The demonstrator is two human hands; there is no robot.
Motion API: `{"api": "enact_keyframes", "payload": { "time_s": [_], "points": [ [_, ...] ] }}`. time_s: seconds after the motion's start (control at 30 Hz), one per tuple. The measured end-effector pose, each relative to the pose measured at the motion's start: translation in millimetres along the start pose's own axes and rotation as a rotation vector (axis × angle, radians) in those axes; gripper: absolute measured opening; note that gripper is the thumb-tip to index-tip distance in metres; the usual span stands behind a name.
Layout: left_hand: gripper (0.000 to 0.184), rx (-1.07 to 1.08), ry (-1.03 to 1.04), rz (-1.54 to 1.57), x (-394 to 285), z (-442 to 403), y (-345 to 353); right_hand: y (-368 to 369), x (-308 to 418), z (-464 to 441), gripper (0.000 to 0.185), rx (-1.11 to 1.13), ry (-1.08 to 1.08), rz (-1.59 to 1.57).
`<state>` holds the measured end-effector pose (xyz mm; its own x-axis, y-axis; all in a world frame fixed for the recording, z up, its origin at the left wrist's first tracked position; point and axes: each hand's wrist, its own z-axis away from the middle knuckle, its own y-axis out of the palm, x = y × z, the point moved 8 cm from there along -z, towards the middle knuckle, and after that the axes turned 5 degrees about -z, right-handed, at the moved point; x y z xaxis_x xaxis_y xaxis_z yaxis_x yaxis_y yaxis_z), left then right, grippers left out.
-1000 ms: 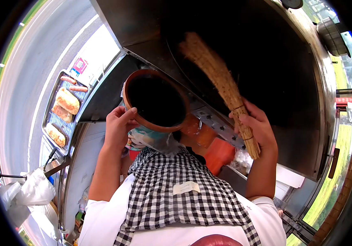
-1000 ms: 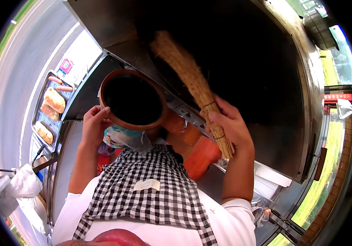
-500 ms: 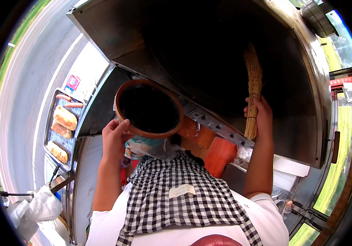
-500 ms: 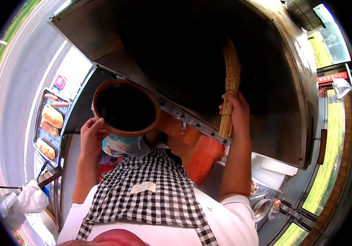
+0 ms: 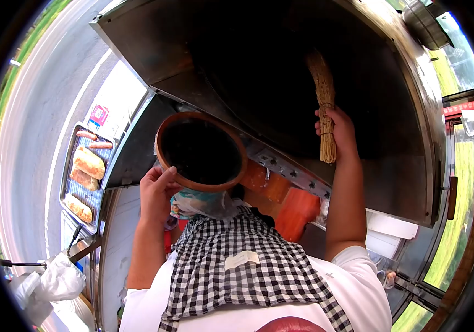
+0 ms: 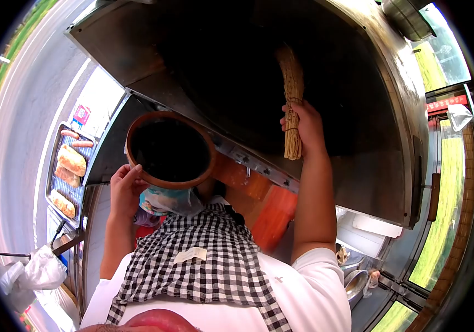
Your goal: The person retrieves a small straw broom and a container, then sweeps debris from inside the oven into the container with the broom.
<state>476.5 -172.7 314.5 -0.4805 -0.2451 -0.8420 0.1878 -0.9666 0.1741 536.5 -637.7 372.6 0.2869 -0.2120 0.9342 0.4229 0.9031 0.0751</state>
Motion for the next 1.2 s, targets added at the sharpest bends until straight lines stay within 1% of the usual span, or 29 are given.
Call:
{"api": "enact_keyframes", "payload": {
  "time_s": [0.1, 0.2, 0.3, 0.4, 0.5, 0.7, 0.8, 0.9, 1.0, 1.1, 1.2],
  "points": [
    [0.019, -0.015, -0.006, -0.009, -0.4, 2.9, 1.0, -6.4, -0.9, -10.7, 0.034, -0.057, -0.048, -0.010],
    [0.019, -0.013, -0.013, -0.004, 0.2, 3.7, 1.5, -5.7, -7.2, -22.3, 0.034, -0.038, 0.010, -0.009],
    [0.020, -0.011, -0.013, 0.001, 0.5, 3.6, 2.0, 5.7, 2.2, -13.4, 0.032, -0.019, -0.008, 0.023],
    [0.019, -0.006, -0.011, 0.006, 2.7, 3.2, 1.8, 8.4, 3.2, -16.4, 0.028, -0.025, -0.059, -0.062],
    [0.019, -0.006, -0.020, 0.013, 3.4, 2.5, 2.0, 12.7, -2.4, -26.6, 0.030, 0.017, -0.018, -0.019],
    [0.018, -0.007, -0.019, 0.012, 3.5, 3.4, 2.4, 18.7, 4.1, -22.9, 0.033, -0.026, -0.067, -0.076],
    [0.019, -0.011, -0.022, 0.004, 1.7, 4.5, 3.9, 19.9, -1.6, -34.1, 0.034, 0.021, -0.019, -0.028],
    [0.020, -0.010, -0.021, -0.005, 2.3, 4.1, 2.2, 23.6, 5.4, -26.8, 0.033, -0.022, -0.037, -0.036],
    [0.020, -0.010, -0.020, -0.009, 3.3, 4.1, 0.6, 22.1, 3.2, -39.4, 0.033, -0.015, -0.047, -0.058],
    [0.018, -0.009, -0.019, -0.019, 1.3, 4.6, 2.9, 28.0, -4.2, -56.4, 0.036, 0.055, 0.030, 0.031],
    [0.015, -0.018, -0.024, -0.025, 0.0, 5.5, 4.8, 38.5, -4.4, -62.7, 0.039, 0.150, 0.048, 0.066]
  ]
}}
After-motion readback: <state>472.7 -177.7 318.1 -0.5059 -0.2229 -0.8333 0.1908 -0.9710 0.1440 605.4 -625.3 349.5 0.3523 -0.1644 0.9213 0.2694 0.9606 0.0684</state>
